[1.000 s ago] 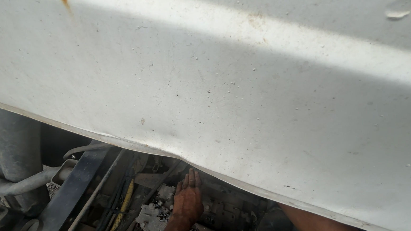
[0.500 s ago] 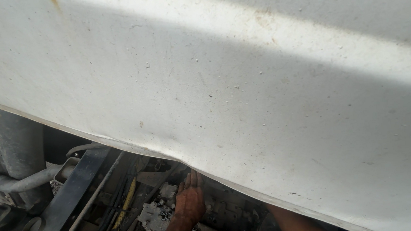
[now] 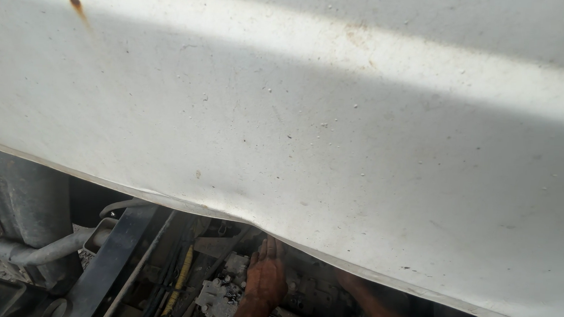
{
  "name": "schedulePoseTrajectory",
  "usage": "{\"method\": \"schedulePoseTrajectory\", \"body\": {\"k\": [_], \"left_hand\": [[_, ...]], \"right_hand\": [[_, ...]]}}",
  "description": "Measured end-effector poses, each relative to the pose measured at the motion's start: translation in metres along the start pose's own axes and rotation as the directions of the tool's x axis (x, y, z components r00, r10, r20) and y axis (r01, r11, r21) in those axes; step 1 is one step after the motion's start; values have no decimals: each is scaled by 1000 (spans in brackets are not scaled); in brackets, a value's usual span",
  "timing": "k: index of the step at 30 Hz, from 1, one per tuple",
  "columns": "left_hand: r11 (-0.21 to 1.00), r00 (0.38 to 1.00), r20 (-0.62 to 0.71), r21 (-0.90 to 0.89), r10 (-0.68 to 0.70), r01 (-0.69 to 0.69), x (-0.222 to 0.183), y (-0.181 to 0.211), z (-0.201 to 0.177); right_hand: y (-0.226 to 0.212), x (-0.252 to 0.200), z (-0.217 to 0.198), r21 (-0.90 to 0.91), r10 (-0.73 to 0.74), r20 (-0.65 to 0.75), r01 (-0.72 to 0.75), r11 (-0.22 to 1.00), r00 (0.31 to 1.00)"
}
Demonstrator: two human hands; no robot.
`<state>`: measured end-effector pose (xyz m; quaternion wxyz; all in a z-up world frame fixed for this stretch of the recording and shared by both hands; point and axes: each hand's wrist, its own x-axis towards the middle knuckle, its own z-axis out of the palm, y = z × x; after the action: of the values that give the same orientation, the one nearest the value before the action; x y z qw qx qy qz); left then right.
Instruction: Tightening or loosening bolts on a truck's mechanical assembly, likely an engine or gearbox, using a wrench.
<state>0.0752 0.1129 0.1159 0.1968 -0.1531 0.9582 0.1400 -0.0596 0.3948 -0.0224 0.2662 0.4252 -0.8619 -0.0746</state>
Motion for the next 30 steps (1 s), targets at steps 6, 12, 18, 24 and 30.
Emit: {"method": "schedulePoseTrajectory", "body": {"k": [6, 12, 18, 24, 30], "left_hand": [[1000, 1000, 21, 16, -1, 0, -4, -6, 9], [999, 1000, 9, 43, 18, -19, -10, -15, 5], [996, 1000, 12, 89, 9, -10, -10, -20, 6], [993, 999, -19, 112, 27, -25, -2, -29, 16], [997, 1000, -17, 73, 18, -17, -5, -36, 10]], "right_hand": [[0, -14, -7, -65, -16, 53, 19, 998, 998], [1, -6, -18, -134, -32, 86, 44, 990, 996], [-4, -6, -24, -187, -40, 127, 64, 980, 991], [-7, -5, -27, -240, -46, 169, 87, 967, 985], [-18, -5, -23, -290, -57, 210, 118, 950, 976]]}}
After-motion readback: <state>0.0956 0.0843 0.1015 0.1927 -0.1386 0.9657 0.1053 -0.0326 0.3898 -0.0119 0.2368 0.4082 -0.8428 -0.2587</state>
